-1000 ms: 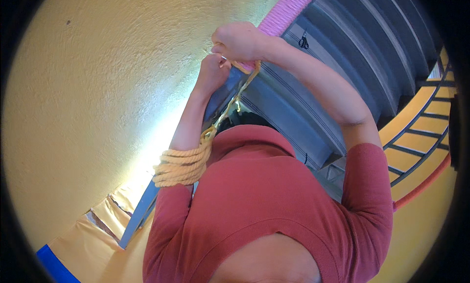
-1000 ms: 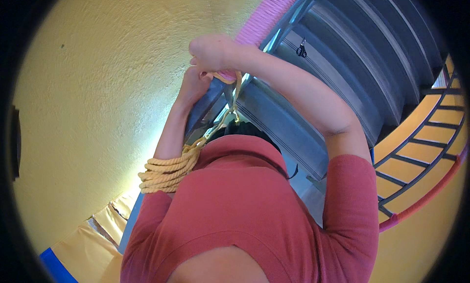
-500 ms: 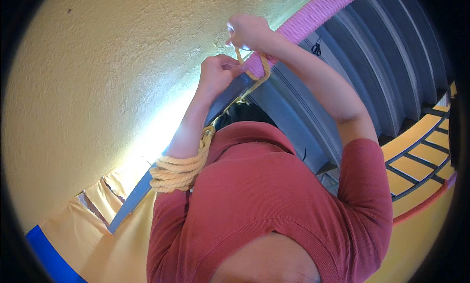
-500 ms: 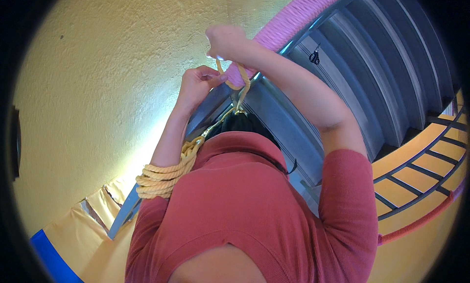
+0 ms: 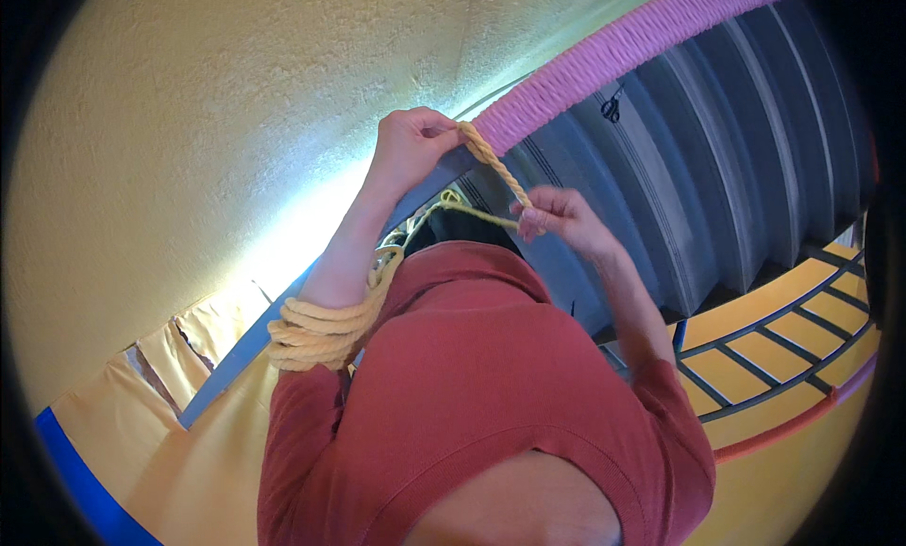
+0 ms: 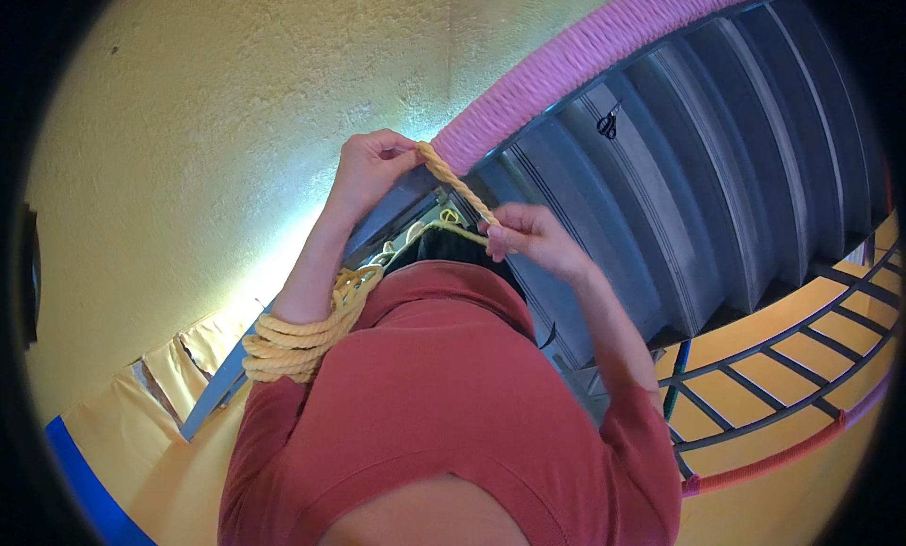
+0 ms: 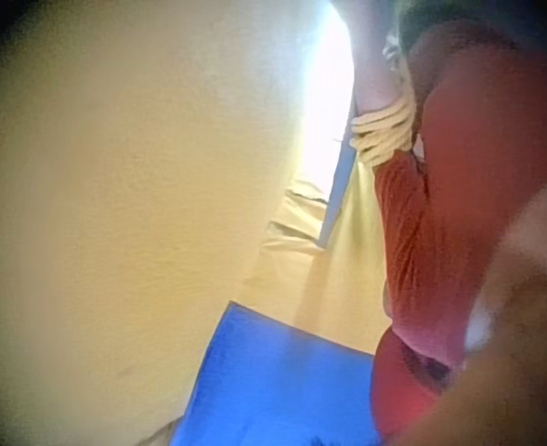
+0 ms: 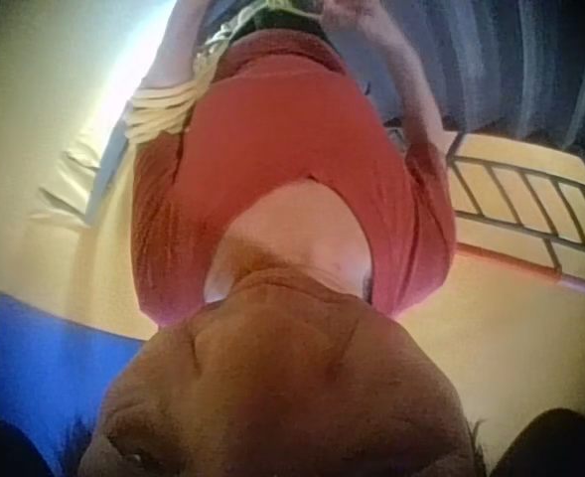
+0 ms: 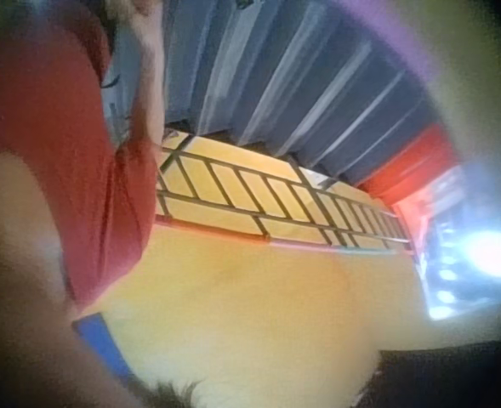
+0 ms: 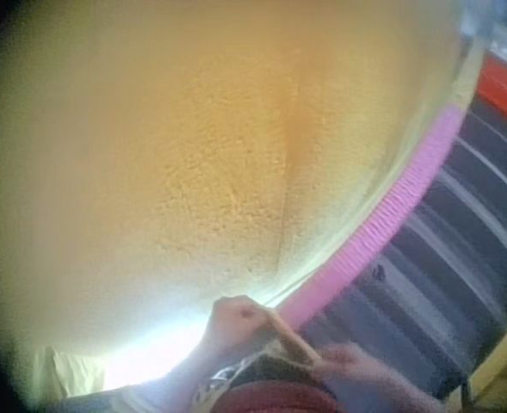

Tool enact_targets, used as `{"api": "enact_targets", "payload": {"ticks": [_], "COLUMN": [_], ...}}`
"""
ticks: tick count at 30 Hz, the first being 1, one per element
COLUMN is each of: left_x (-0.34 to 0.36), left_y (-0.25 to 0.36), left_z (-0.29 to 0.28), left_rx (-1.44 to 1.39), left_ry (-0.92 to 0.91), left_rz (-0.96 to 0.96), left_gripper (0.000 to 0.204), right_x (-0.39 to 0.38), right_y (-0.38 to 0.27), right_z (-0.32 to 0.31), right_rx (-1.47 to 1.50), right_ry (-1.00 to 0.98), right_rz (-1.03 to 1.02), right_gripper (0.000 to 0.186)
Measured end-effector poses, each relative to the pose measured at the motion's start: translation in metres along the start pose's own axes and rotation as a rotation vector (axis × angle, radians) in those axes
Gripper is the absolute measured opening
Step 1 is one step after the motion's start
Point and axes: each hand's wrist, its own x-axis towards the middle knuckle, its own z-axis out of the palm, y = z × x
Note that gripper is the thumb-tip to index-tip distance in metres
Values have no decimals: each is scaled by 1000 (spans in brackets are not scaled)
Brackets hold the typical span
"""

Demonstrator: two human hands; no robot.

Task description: The person attaches a thick yellow rope to a metal climbing structure by wrapping it around a pink padded rail and securing it with smaller cord.

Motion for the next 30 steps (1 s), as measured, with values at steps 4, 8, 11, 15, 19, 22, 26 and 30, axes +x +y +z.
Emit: {"api": "enact_targets", "payload": {"ticks": [4, 8, 11, 15, 19, 22, 26, 30], "left_x": [-1, 2, 2, -6, -7, -8, -1, 0], "left_y": [8, 18, 13, 4, 16, 15, 5, 12], "left_z": [-7, -6, -3, -2, 5, 3, 4, -1], "left_rx": [-6, 114, 115, -35, 143, 143, 52, -1], "left_ry": [-65, -71, -28, 59, 80, 80, 57, 14], "left_rz": [-58, -71, -28, 89, 131, 51, -31, -120], "left_gripper": [18, 21, 25, 26, 21, 22, 24, 21], "right_x": [-17, -35, -27, 41, 120, 157, 151, 118], "right_y": [10, -56, -133, -195, -186, -177, -166, -158], "right_z": [2, 5, 23, 63, 62, 43, 27, 31], "right_rx": [-145, -260, -175, -384, -366, -731, -795, -1347], "right_ry": [70, 94, 34, -62, -109, -52, 82, 408], "right_rz": [-22, -180, -301, -330, -526, -521, -220, -613], "right_gripper": [25, 29, 31, 33, 30, 30, 26, 25]}}
